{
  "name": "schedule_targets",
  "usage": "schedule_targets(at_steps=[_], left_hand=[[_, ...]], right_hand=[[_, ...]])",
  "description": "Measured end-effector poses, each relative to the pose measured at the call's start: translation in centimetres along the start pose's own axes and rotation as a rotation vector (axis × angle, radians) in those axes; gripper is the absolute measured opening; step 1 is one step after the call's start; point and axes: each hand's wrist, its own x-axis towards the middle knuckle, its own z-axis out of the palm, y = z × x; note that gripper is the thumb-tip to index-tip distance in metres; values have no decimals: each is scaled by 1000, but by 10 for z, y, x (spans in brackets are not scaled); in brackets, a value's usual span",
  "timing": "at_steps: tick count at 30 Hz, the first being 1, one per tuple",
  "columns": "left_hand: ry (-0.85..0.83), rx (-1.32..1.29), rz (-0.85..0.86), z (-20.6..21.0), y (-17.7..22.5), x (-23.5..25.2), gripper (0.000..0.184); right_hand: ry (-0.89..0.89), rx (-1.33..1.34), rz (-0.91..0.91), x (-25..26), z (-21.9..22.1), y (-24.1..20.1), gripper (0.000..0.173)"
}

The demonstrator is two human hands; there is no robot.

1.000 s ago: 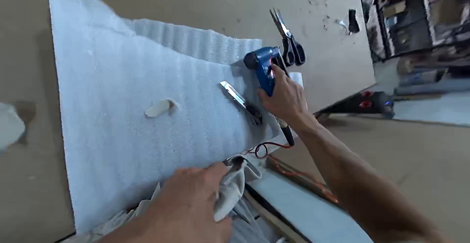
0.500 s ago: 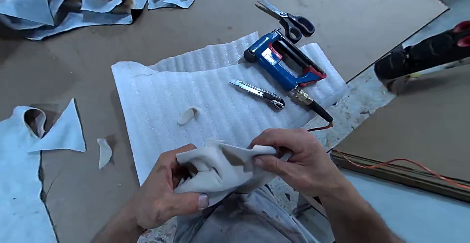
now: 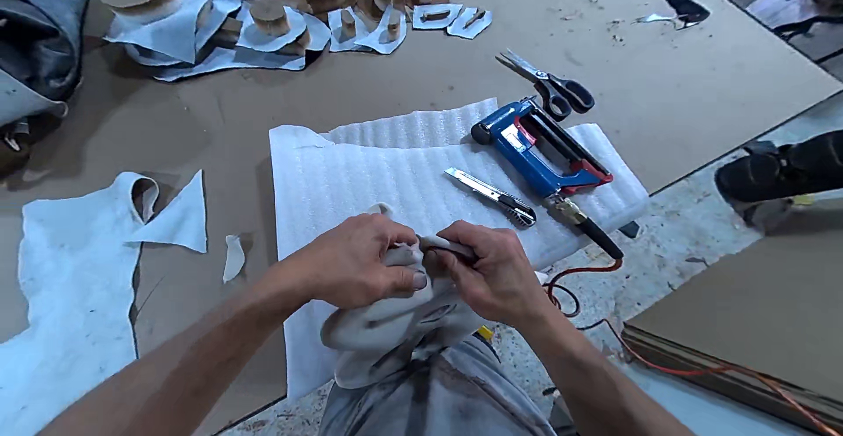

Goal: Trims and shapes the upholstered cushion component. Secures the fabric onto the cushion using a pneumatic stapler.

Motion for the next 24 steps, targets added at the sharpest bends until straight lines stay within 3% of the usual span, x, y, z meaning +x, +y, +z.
schedule_targets(at_steps=[4, 9, 14, 16, 18, 21, 22, 24], left_hand=[[-2, -397, 121, 10, -16, 24, 17], [107, -868, -4, 42, -37, 32, 17], [168, -979, -129, 59, -42, 30, 17], [212, -955, -155, 61, -47, 31, 19], [212, -992, -180, 63, -51, 33, 20], [140, -1100, -277, 64, -46, 33, 24], [124, -1117, -298, 63, -46, 33, 25], [90, -1141, -298, 62, -49, 37, 28]], right_hand=[[-4, 100, 45, -8, -6, 6, 24], [-54, 263, 46, -16, -16, 22, 29], [-293, 281, 222, 4, -34, 26, 17], [-282, 210, 385, 16, -30, 22, 16], [-164, 110, 429, 17, -21, 16, 14], [176, -174, 105, -16, 1, 5, 18], [225, -201, -37, -36, 10, 1, 24], [163, -196, -280, -75, 33, -6, 32]])
